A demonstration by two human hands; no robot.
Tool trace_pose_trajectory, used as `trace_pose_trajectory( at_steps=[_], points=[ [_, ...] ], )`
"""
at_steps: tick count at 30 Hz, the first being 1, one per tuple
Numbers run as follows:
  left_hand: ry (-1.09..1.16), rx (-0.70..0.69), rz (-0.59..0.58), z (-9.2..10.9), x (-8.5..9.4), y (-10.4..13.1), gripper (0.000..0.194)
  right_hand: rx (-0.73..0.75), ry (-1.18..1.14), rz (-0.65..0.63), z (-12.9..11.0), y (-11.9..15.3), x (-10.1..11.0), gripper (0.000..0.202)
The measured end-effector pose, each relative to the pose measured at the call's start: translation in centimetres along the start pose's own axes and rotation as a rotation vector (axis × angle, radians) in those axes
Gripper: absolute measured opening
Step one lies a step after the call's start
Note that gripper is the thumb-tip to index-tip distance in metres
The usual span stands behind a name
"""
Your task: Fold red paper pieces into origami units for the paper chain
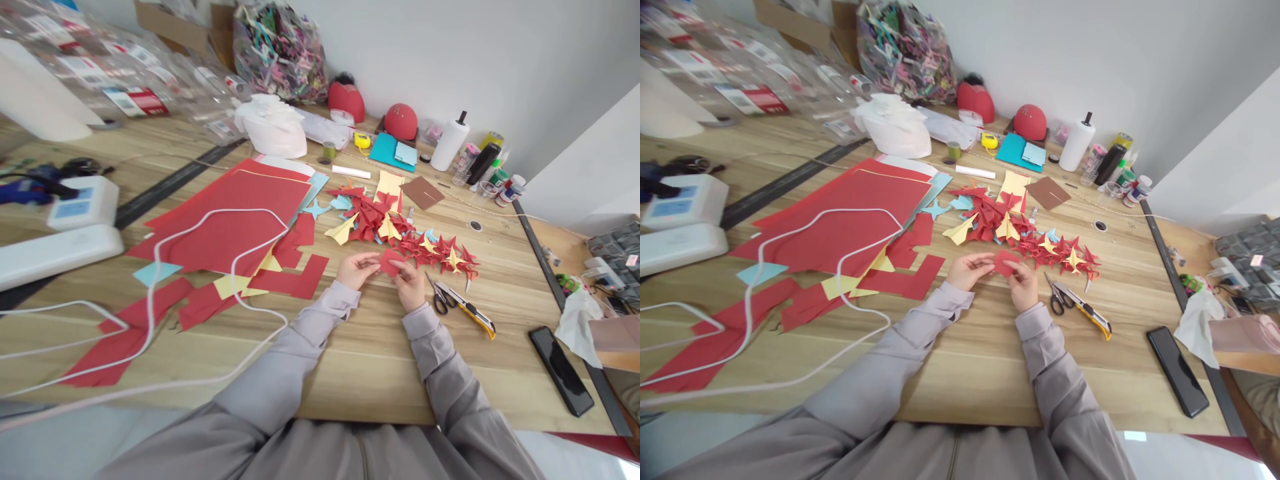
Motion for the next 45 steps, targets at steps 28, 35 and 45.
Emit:
trace_pose_trajectory(
  at_steps=[28, 35, 45],
  points=[
    [-0.172, -0.069, -0.010, 0.4, 0.5, -0.1, 0.017, -0.028, 0.060, 0.005, 0.0, 0.0, -0.2, 0.020],
    [-0.199, -0.076, -0.006, 0.7, 0.5, 0.0, 0.013, -0.024, 0.058, 0.000, -0.3, 0.0, -0.3, 0.016],
    [-0.176, -0.073, 0.001, 1.1, 0.2, 0.3, 0.012, -0.045, 0.088, 0.054, -1.0, -0.1, -0.1, 0.012]
  ],
)
Point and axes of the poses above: each hand's wrist, its own y-axis away from the middle knuckle, its own x-axis out of the back of the hand, z = x × y, the point moved 4 cm from there along -y, towards the middle knuckle, and after that the axes turned 3 degrees about -z, right-handed, at the moved point
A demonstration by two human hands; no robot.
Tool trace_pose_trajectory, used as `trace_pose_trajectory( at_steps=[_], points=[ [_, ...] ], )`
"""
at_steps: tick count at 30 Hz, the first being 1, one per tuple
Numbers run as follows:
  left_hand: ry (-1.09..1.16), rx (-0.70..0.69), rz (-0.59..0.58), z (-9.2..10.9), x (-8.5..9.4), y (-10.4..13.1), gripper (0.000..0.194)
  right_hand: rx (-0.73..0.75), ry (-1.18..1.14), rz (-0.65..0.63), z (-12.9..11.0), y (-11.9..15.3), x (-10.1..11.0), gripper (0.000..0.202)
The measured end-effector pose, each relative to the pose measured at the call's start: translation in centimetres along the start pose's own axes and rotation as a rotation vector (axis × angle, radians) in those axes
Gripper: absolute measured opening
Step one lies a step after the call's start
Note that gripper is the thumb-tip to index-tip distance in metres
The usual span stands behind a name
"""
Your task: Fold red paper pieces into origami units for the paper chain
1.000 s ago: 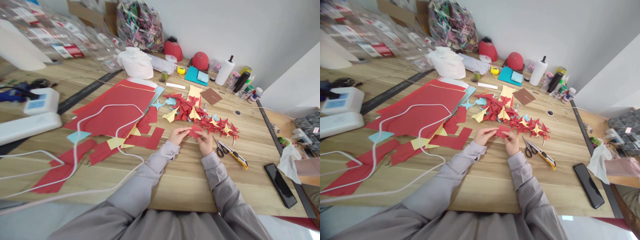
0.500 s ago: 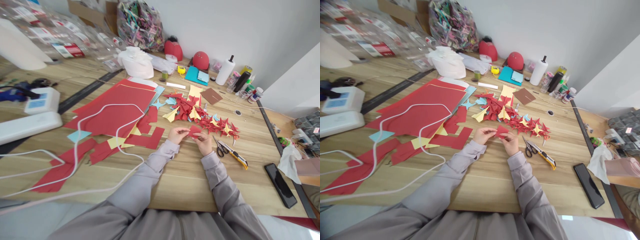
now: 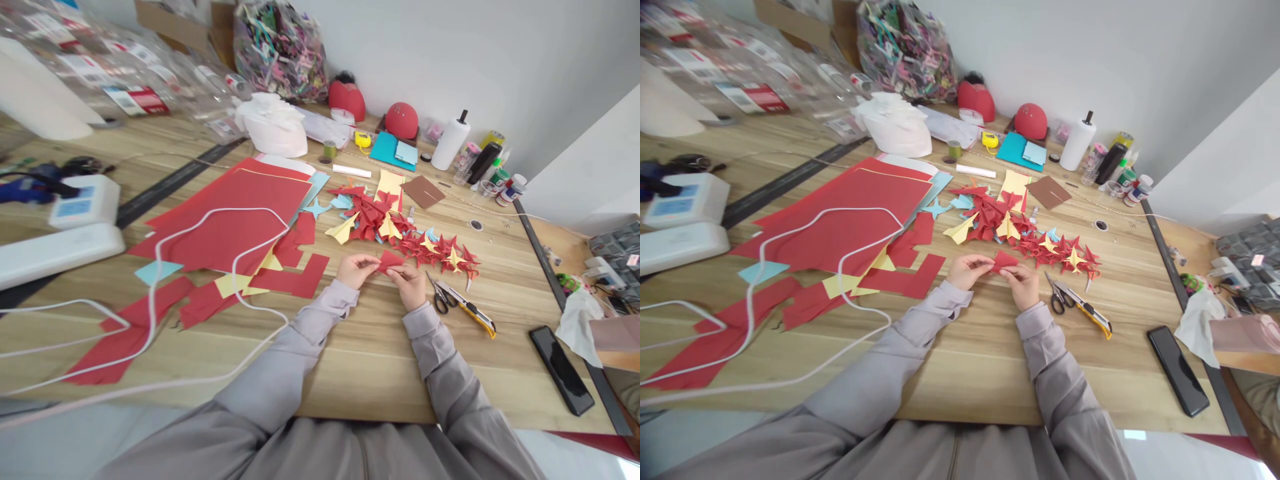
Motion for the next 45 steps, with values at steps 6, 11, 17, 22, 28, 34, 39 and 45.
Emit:
trace_pose_trajectory(
  at_steps=[6, 11, 17, 22, 28, 34, 39, 45],
  points=[
    [0.080, 0.027, -0.023, -0.1, -0.5, 0.1, 0.020, -0.058, -0.114, 0.080, 0.9, -0.1, 0.2, 0.016],
    [0.163, 0.068, -0.048, -0.4, -0.9, 0.3, 0.030, -0.160, -0.228, 0.171, 0.9, -0.1, 0.4, 0.022],
    [0.188, 0.104, -0.066, -0.8, -1.2, 0.4, 0.033, -0.164, -0.264, 0.225, 0.6, -0.1, 0.6, 0.022],
    [0.099, 0.088, -0.106, -0.9, -1.2, 0.3, 0.029, -0.147, -0.232, 0.232, 0.5, 0.0, 0.7, 0.023],
    [0.150, 0.118, -0.149, -0.8, -1.3, 0.2, 0.035, -0.138, -0.237, 0.201, 0.4, -0.1, 0.7, 0.021],
    [0.173, 0.171, -0.207, -0.9, -1.5, 0.2, 0.039, -0.121, -0.282, 0.189, 0.5, -0.2, 0.7, 0.019],
    [0.161, 0.200, -0.263, -1.1, -1.6, 0.3, 0.038, -0.101, -0.302, 0.180, 0.6, -0.2, 0.8, 0.017],
    [0.165, 0.140, -0.213, -0.9, -1.6, 0.4, 0.037, -0.113, -0.289, 0.208, 0.5, -0.2, 0.8, 0.018]
  ],
)
Point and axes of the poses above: each hand's wrist, its own y-axis away from the middle knuckle, its own x-axis out of the back of the hand, z = x × y, the point moved 4 cm from there along -y, towards the middle knuckle, and after that the axes turned 3 degrees about -z, right-handed, at the moved point
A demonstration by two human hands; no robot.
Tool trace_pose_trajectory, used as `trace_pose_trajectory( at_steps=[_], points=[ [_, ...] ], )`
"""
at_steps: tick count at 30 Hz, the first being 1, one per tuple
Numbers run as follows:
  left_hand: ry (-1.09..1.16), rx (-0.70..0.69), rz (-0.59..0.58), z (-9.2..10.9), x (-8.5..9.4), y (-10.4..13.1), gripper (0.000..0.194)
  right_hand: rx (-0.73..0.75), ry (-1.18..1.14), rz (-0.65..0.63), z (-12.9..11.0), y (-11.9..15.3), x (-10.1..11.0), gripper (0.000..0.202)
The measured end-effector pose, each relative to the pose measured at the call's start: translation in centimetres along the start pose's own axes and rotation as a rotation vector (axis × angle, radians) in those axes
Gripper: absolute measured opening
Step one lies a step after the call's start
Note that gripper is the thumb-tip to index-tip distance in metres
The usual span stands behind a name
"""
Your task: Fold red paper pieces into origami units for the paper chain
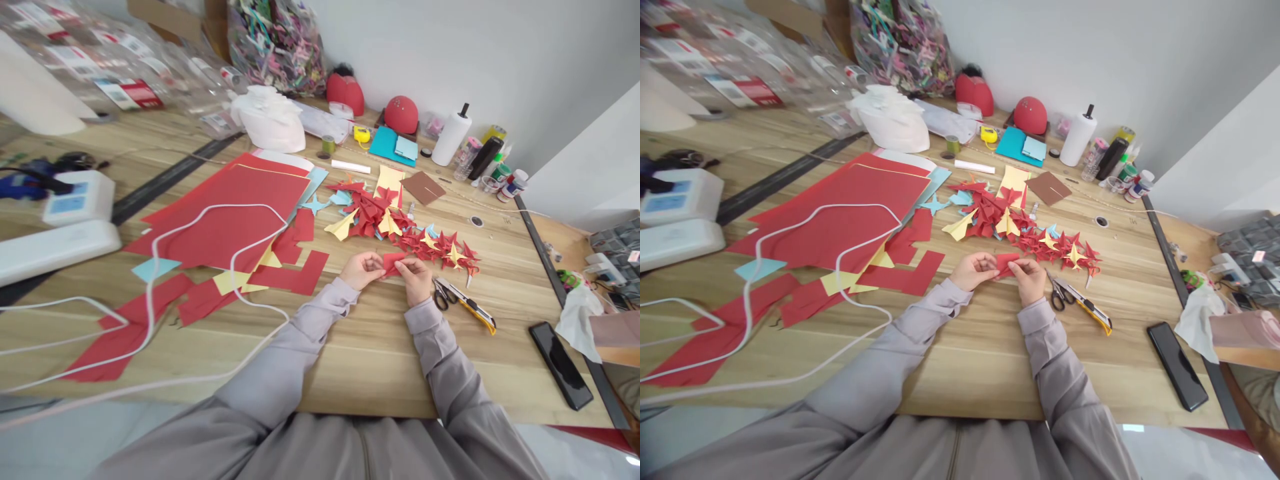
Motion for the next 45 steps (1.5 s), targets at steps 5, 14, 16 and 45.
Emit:
trace_pose_trajectory(
  at_steps=[5, 14, 16, 45],
  points=[
    [0.001, 0.013, -0.003, 0.04, -0.06, 0.04, 0.040, -0.009, -0.009, 0.015, -0.08, 0.01, 0.04, 0.019],
    [-0.003, 0.065, -0.021, -0.23, 0.12, -0.04, 0.042, -0.009, -0.022, 0.010, 0.00, 0.04, 0.09, 0.018],
    [-0.003, 0.051, -0.012, -0.24, 0.06, -0.03, 0.041, -0.009, -0.013, 0.014, 0.05, 0.03, 0.13, 0.018],
    [-0.033, -0.019, -0.003, -0.63, -0.57, -0.04, 0.040, -0.034, 0.007, 0.039, -0.19, 0.33, -0.16, 0.021]
  ],
)
Point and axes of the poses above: each hand's wrist, its own y-axis away from the middle knuckle, its own x-axis out of the back of the hand, z = x × y, the point moved 4 cm from there along -y, towards the middle knuckle, and after that the axes turned 3 degrees about -z, right-handed, at the moved point
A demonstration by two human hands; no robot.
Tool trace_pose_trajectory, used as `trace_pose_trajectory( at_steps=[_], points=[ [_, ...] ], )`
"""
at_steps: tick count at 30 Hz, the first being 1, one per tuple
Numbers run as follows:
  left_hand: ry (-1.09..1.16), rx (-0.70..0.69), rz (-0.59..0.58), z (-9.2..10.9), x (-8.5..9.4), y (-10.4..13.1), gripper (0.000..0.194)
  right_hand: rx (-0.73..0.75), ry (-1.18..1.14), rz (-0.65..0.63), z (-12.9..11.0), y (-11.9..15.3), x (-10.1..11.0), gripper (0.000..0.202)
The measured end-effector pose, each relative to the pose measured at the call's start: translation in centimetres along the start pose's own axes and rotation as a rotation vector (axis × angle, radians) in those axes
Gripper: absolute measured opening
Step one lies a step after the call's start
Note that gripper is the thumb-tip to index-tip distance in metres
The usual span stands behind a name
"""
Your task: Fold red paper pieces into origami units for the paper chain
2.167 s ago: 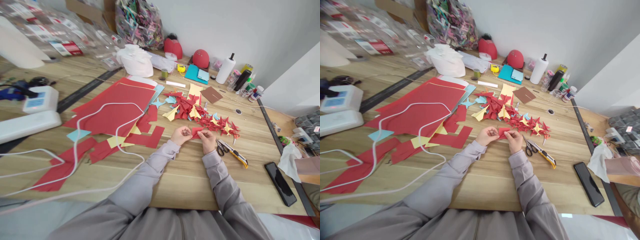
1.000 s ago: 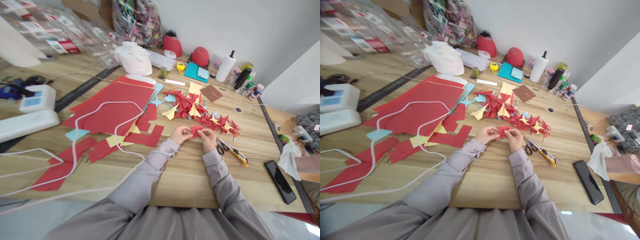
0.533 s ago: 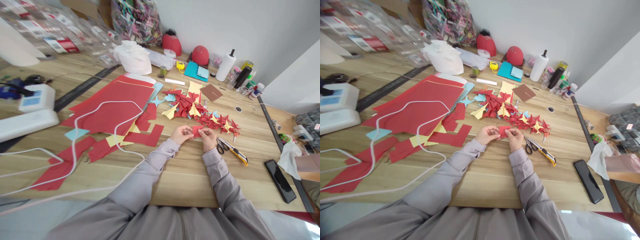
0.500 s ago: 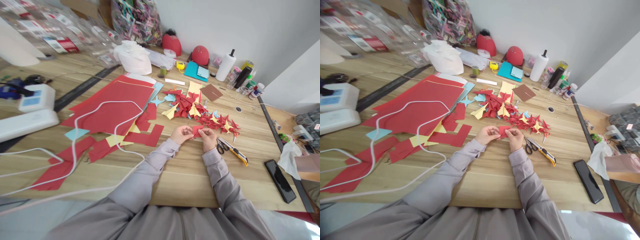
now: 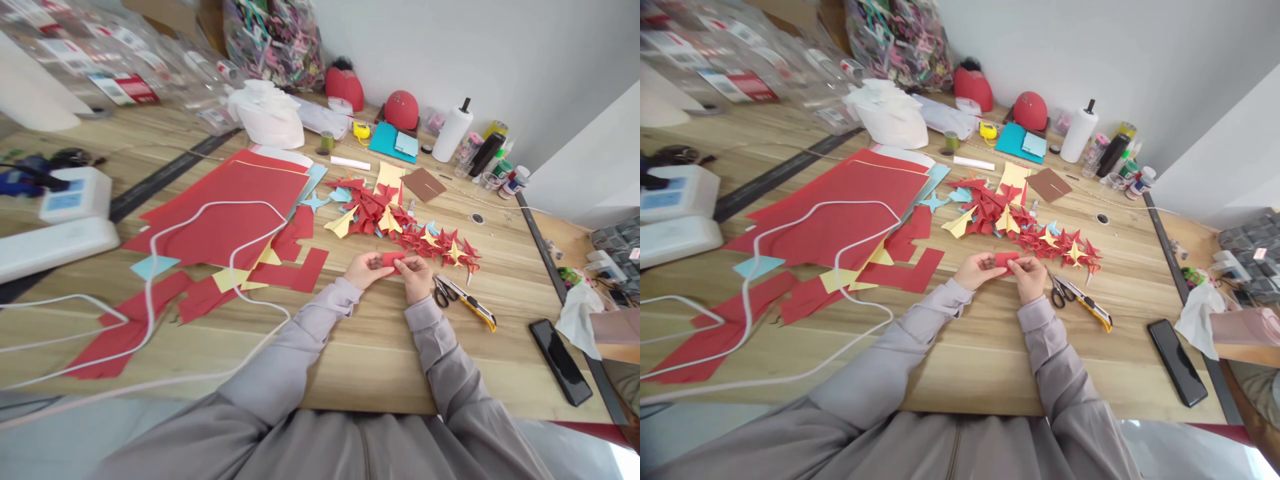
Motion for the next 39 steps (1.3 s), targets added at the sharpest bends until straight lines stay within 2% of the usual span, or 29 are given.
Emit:
trace_pose_trajectory(
  at_steps=[12, 27, 39],
  points=[
    [-0.106, -0.034, 0.004, -0.09, 0.04, 0.10, 0.029, -0.030, 0.007, -0.012, 0.33, 0.07, -0.13, 0.024],
    [0.087, 0.072, -0.051, 0.03, 0.16, 0.20, 0.045, -0.012, -0.040, 0.058, 0.28, -0.42, 0.57, 0.024],
    [0.115, 0.102, -0.016, 0.40, 0.04, 0.31, 0.050, -0.001, 0.004, 0.061, 0.31, -0.47, 0.77, 0.025]
  ],
)
Point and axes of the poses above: each hand's wrist, its own y-axis away from the middle knuckle, its own x-axis out of the back of the hand, z = x × y, the point moved 4 cm from there along -y, towards the middle knuckle, and after that the axes turned 3 degrees about -z, right-handed, at the moved point
